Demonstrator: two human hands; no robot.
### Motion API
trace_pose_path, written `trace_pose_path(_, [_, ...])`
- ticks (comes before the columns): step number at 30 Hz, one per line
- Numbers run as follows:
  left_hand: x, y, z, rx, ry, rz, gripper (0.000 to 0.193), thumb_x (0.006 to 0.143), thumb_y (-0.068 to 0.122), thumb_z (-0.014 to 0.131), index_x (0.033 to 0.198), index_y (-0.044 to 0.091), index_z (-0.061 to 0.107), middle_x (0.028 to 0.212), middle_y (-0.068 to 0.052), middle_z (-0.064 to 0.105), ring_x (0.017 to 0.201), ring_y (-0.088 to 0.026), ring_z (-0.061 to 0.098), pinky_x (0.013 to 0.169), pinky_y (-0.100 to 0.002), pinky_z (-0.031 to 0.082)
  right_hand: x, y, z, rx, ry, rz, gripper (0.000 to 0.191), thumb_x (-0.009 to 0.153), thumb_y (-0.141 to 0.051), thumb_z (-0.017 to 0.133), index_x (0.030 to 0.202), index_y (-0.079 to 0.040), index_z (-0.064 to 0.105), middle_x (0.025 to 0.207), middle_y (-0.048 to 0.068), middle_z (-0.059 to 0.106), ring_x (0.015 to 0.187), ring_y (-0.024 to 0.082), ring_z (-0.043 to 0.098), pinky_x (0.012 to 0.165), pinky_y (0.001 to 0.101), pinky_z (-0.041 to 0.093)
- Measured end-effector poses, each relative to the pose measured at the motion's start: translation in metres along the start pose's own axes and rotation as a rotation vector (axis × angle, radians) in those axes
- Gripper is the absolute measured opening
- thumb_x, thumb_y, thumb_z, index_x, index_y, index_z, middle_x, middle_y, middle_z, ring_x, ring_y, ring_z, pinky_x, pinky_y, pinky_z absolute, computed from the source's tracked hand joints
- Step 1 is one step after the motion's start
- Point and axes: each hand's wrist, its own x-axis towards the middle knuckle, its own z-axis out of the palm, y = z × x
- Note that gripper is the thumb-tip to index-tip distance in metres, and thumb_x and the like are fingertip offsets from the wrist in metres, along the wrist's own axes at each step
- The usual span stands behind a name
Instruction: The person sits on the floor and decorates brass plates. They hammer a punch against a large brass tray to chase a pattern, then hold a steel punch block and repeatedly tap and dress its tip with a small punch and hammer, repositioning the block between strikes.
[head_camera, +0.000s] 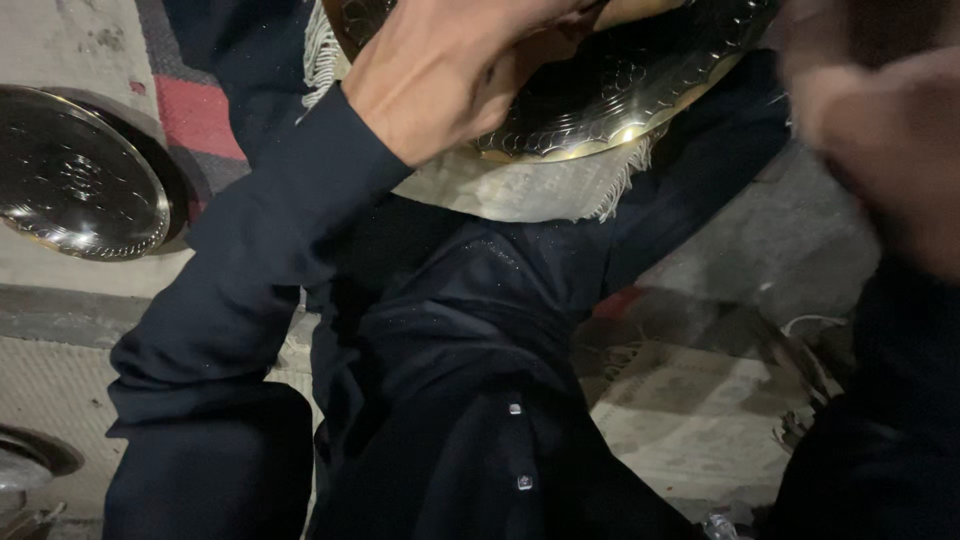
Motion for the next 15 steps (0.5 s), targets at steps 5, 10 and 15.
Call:
trace_pose_path(5, [0.005,0.006,-0.002,-0.093,0.046,0.007,0.036,0.104,-0.006,0.066,0.138,0.004,0.057,0.113,-0.013,0.068,0.1,-0.03,0.07,0.091,-0.039,0.057,0.006,-0.009,-0.005,0.024,-0.028,0.03,0.045,0.109,-0.018,0.062,0.143,0.0,0.038,0.119,0.01,0.066,0.099,0.013,0.07,0.081,0.0252,0.056])
trace_pose_path(10, [0.008,0.009,-0.003,-0.103,0.06,0.003,0.037,0.103,-0.007,0.068,0.137,0.003,0.057,0.113,-0.014,0.067,0.098,-0.031,0.069,0.089,-0.04,0.057,0.007,-0.011,-0.006,0.055,-0.048,0.076,0.051,0.106,-0.019,0.065,0.143,0.0,0.036,0.119,0.008,0.065,0.099,0.012,0.069,0.081,0.0246,0.056])
trace_pose_path(15, [0.011,0.015,-0.009,-0.067,0.1,-0.007,0.036,0.099,-0.011,0.065,0.131,0.005,0.059,0.111,-0.012,0.067,0.099,-0.03,0.069,0.087,-0.038,0.057,0.019,-0.019,-0.006,0.155,-0.073,0.183,0.057,0.102,-0.019,0.068,0.143,0.001,0.034,0.119,0.007,0.065,0.098,0.011,0.069,0.081,0.0239,0.056])
